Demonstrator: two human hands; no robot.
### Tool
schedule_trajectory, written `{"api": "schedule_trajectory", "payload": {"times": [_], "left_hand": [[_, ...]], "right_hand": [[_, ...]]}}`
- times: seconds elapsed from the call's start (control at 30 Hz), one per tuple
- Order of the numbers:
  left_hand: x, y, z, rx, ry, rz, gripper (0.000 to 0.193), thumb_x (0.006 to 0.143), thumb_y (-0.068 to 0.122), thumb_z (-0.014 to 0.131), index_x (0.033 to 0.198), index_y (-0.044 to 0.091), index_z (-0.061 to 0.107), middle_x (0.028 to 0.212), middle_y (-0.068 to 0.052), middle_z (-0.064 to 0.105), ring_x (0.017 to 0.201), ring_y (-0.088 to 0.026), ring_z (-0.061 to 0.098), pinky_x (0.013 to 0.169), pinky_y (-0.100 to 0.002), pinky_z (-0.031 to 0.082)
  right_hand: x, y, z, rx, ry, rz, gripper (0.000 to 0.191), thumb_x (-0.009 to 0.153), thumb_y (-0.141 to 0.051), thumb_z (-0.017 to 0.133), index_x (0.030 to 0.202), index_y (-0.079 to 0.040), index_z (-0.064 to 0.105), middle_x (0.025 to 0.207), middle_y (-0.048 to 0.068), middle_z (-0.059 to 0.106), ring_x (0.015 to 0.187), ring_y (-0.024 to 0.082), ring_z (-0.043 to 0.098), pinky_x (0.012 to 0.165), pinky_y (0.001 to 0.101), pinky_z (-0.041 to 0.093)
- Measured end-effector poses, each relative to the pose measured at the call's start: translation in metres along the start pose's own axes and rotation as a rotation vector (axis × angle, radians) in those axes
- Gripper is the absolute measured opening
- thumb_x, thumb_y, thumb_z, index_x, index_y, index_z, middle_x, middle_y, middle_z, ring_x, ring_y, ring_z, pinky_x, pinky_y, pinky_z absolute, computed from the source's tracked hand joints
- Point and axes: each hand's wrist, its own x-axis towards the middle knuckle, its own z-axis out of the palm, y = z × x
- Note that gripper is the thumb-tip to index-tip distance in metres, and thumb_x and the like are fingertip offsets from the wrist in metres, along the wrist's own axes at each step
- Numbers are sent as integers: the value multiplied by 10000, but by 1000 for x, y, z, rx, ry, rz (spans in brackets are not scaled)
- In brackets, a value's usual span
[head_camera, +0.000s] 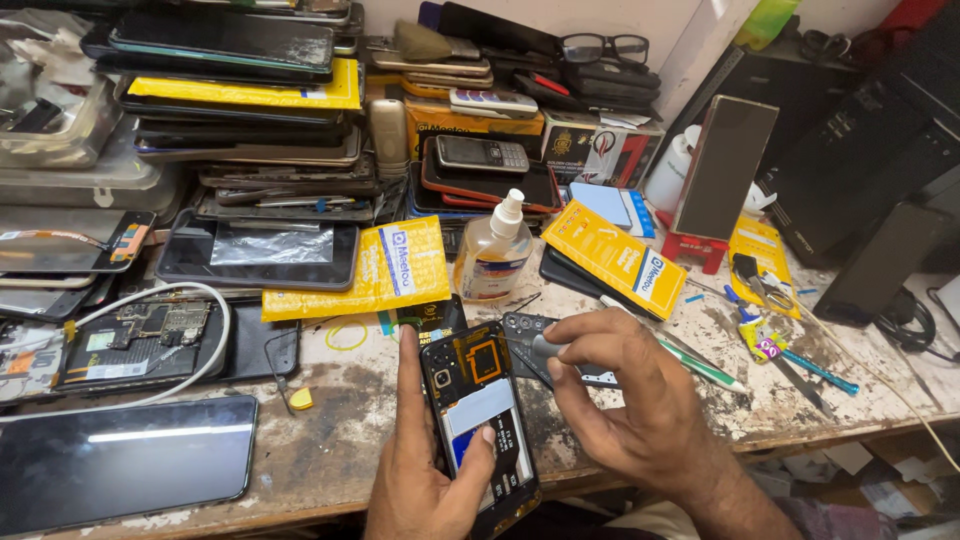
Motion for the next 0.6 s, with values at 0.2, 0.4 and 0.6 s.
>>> {"api": "schedule_trajectory", "payload": {"times": [0.2, 0.4, 0.6], "left_hand": [[-1, 1, -2, 22, -6, 17, 1011, 831, 4, 607, 1615, 78, -27, 1313, -200, 698, 1161, -240, 731, 977, -360, 536], [-2, -3, -2, 22, -14, 30, 1013, 830, 12, 611, 1614, 72, -27, 1283, -199, 681, 1135, -245, 743, 963, -362, 545], [-6, -6, -4, 18, -14, 76, 1006, 835, 9, 601, 1626, 61, -18, 1300, -203, 709, 1138, -249, 748, 961, -367, 554]], "right_hand": [[5, -4, -5, -10, -69, -42, 353, 833, 78, 726, 1098, -55, 536, 1116, 131, 688, 995, 233, 730, 815, 324, 614], [16, -3, -16, -69, -197, -127, 335, 823, 52, 744, 1077, -59, 556, 1137, 105, 691, 1044, 253, 711, 861, 347, 593], [32, -17, -22, -185, -229, -145, 361, 841, -67, 732, 1162, -14, 575, 1101, 126, 684, 969, 278, 697, 800, 379, 567]]}}
